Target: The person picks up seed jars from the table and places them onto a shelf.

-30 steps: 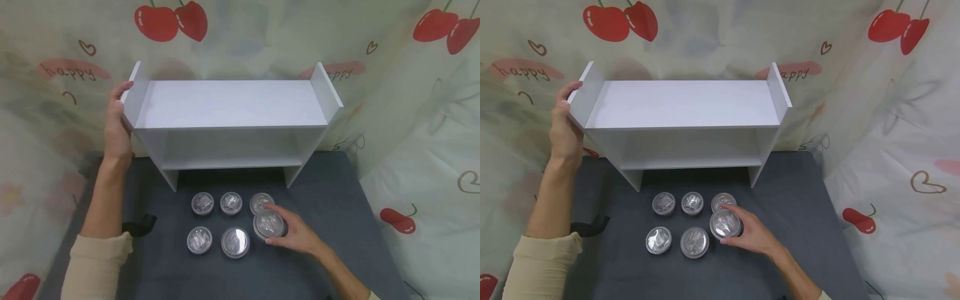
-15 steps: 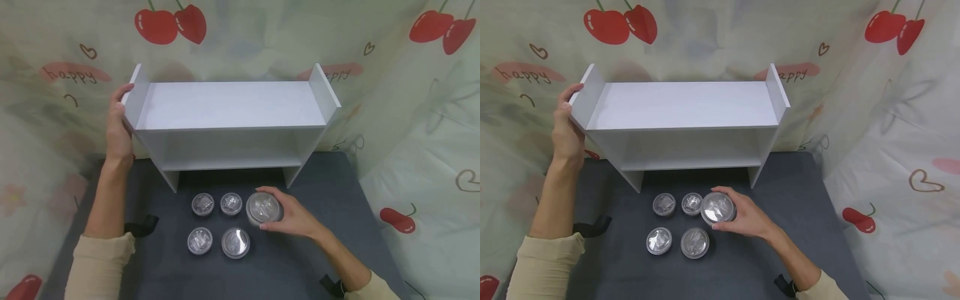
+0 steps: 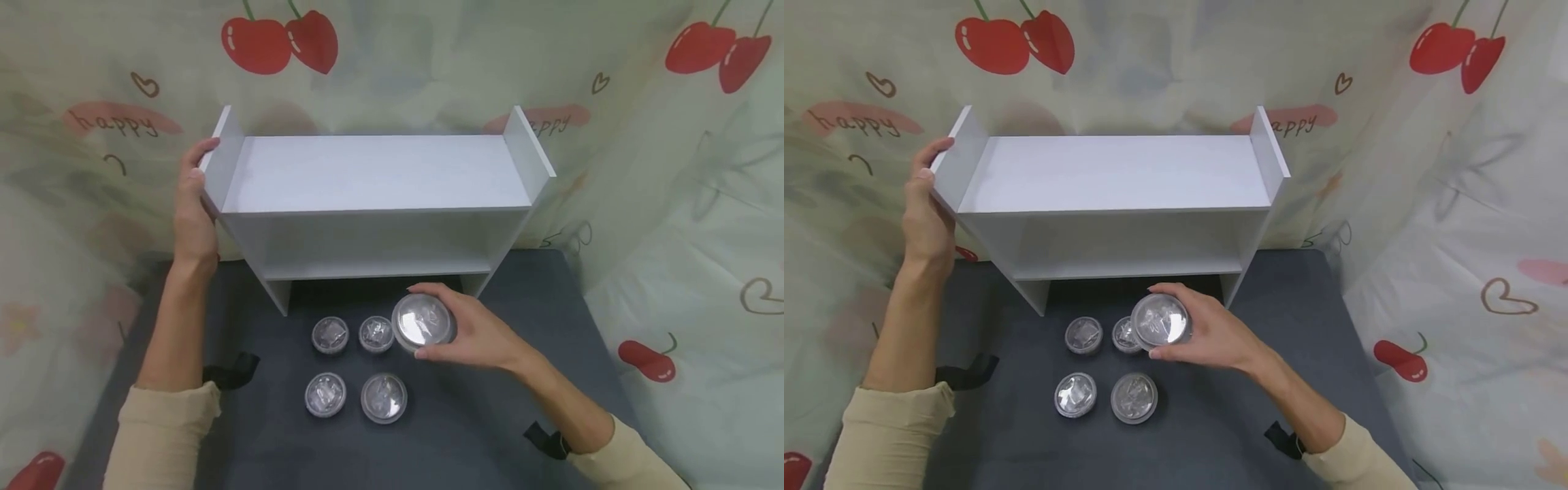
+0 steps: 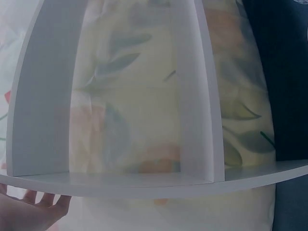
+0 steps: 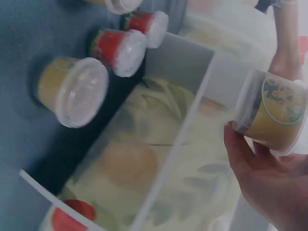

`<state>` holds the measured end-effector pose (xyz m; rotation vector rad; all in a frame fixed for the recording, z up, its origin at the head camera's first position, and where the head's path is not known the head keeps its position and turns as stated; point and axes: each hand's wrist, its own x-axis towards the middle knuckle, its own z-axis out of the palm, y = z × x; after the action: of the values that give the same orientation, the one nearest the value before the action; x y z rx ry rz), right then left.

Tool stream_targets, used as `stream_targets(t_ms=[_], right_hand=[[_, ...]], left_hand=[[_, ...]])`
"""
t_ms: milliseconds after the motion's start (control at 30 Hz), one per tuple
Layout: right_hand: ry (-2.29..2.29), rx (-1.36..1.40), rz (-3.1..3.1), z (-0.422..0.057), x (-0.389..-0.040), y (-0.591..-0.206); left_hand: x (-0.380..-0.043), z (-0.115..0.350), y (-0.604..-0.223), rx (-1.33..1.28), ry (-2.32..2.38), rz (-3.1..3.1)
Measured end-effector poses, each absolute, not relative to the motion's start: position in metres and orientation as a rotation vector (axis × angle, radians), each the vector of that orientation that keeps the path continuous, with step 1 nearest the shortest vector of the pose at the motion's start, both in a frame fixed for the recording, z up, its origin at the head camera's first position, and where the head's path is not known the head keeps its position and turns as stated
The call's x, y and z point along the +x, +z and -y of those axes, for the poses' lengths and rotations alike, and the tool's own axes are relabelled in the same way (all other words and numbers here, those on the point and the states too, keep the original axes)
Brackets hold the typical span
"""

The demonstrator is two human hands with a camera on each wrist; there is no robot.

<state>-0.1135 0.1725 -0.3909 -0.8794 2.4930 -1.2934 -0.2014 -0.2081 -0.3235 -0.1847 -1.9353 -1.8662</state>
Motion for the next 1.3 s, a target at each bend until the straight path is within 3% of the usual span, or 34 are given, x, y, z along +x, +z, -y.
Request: stream_targets(t_ms=[767, 1300], right_hand=[[-1.375, -0.937, -2.557, -0.131, -0.148, -0.293], [-1.55, -0.745, -2.498, -0.093, -0.183, -0.246]], left_hand=[[-0.204, 0.211, -0.324, -0.225, -1.94, 1.875], [-0.203, 0.21, -0.324, -0.242, -1.974, 1.855]])
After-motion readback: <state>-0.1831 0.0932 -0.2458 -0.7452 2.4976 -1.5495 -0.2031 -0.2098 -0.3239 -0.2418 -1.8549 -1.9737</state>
